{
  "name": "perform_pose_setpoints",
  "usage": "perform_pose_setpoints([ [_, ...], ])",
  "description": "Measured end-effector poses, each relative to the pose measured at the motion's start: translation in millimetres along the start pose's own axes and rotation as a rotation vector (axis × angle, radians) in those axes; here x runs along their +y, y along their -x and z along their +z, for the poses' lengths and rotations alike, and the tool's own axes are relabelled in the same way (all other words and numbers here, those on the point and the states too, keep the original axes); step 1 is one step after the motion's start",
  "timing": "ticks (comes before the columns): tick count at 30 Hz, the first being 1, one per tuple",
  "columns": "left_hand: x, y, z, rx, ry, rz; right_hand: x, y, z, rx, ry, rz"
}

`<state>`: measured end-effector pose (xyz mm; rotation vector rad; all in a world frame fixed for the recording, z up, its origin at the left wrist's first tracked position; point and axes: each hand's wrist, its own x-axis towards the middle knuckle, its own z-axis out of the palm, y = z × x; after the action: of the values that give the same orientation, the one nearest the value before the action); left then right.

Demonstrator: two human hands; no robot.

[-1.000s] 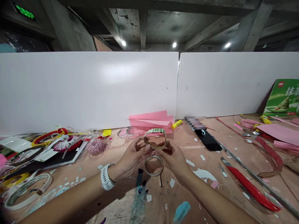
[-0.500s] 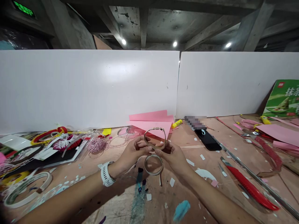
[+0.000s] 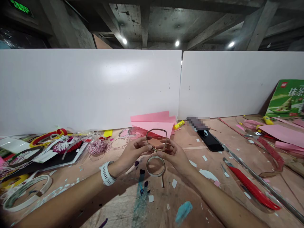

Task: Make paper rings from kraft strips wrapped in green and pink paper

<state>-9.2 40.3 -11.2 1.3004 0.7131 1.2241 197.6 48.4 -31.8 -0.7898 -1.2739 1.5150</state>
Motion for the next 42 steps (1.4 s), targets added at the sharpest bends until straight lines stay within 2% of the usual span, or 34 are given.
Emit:
perform_pose_setpoints([
  [7,-3,2,3.2,0.044,0.140,-0.091,6,0,3,0.017,-0.091,-0.023],
  [12,-1,7,6.2,0.131,0.279,-0.184,4,0,2,0.007,-0.145,-0.014],
  [14,0,9,7.7,0.125,0.311,-0.201,3,0,3,-0.005,-0.170,-0.006],
  [19,-1,10,9.7,0.105,0.268,-0.178,-1,3,6,-0.034,-0.216,0.003],
  [23,-2,8,9.3,0.068,0.207,-0.151,-6,3,8,0.001,-0.248,-0.017],
  [30,-8,6,5.1,-0.033,-0.029,-0.096,-12,3,6,-0.013,-0.218,-0.015],
  [37,-6,10,5.8,-0.096,-0.251,-0.073,-10,7,9,0.081,-0.163,0.035],
  [39,-1,11,6.5,-0.107,-0.309,-0.064,-8,4,4,0.157,-0.185,0.021],
  [42,5,13,6.6,-0.121,-0.367,-0.036,-3,-6,-12,0.344,-0.205,0.002],
])
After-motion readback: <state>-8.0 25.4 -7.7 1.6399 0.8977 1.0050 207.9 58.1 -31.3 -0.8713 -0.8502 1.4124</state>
